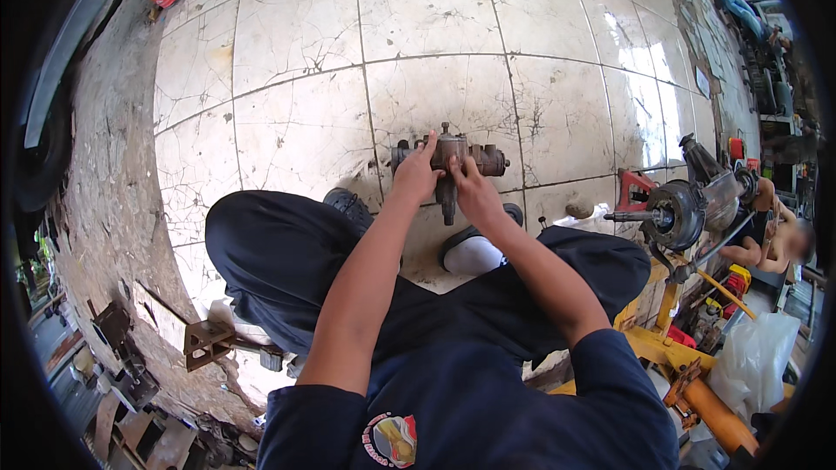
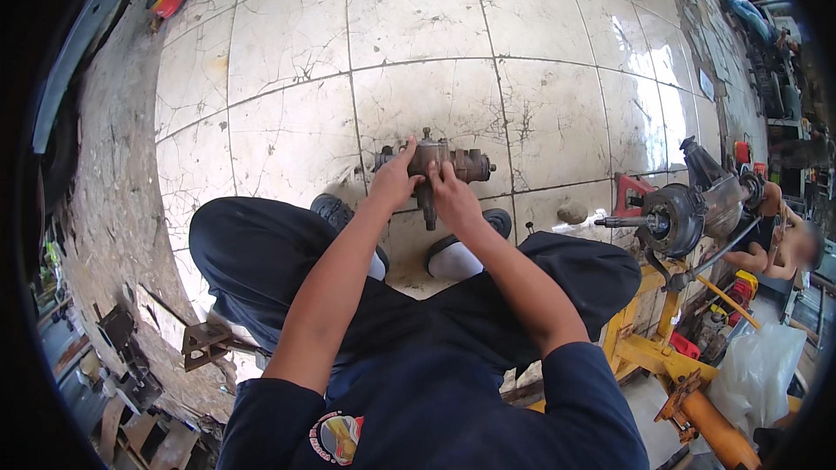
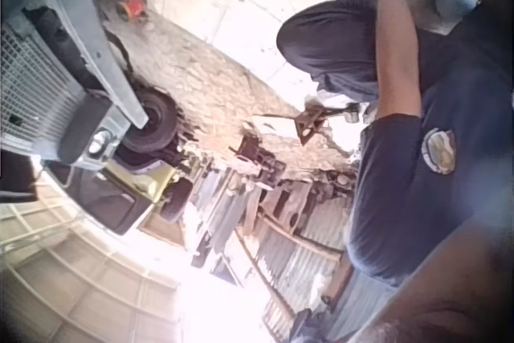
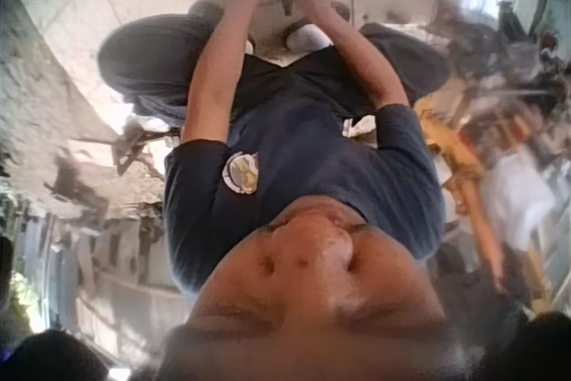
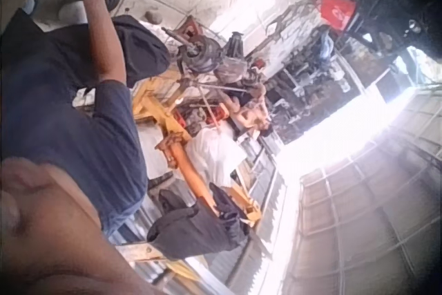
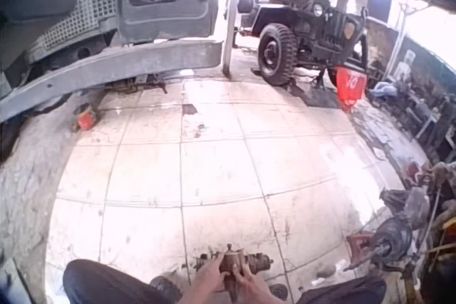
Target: The person sits on the floor and uses a small metal file to scrape and smooth the surface of a mechanical part. They repeatedly rotate the part to access different sides and continue filing throughout the clip.
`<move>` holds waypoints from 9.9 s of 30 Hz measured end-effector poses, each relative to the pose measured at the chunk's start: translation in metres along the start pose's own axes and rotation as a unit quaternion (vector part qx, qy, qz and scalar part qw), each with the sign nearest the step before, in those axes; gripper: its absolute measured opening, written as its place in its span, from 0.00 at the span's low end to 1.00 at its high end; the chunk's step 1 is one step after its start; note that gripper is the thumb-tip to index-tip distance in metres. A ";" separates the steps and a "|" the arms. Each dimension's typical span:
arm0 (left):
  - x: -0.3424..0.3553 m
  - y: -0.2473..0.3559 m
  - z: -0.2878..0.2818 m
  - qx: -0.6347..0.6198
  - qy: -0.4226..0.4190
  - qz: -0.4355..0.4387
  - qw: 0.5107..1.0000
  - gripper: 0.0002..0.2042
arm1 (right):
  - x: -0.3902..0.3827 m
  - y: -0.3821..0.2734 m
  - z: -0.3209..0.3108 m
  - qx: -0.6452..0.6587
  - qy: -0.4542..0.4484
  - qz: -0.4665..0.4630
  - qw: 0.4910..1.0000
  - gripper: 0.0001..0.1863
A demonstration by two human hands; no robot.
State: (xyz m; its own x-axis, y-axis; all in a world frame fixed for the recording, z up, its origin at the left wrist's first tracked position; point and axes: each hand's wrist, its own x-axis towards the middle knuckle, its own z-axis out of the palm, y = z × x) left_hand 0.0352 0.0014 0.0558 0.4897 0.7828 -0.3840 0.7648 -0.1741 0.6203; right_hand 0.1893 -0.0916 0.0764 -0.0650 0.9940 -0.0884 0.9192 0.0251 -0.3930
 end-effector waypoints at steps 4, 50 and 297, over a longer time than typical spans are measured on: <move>0.006 -0.007 0.000 -0.019 0.031 0.024 0.999 0.48 | 0.054 -0.001 -0.012 -0.005 0.011 0.063 0.998 0.30; 0.007 -0.006 -0.001 0.015 -0.020 -0.009 1.000 0.45 | 0.042 -0.002 -0.010 -0.051 -0.021 0.015 0.998 0.31; 0.074 0.020 0.043 -0.160 0.264 -0.143 0.940 0.19 | 0.019 0.012 -0.008 0.161 0.031 0.107 0.981 0.33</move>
State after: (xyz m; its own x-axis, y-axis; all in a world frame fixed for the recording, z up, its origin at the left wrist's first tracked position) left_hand 0.1049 0.0303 0.0101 -0.0569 0.9724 -0.2264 0.6273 0.2113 0.7496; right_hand 0.2020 -0.0721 0.0776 0.1485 0.9777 -0.1482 0.7385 -0.2093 -0.6409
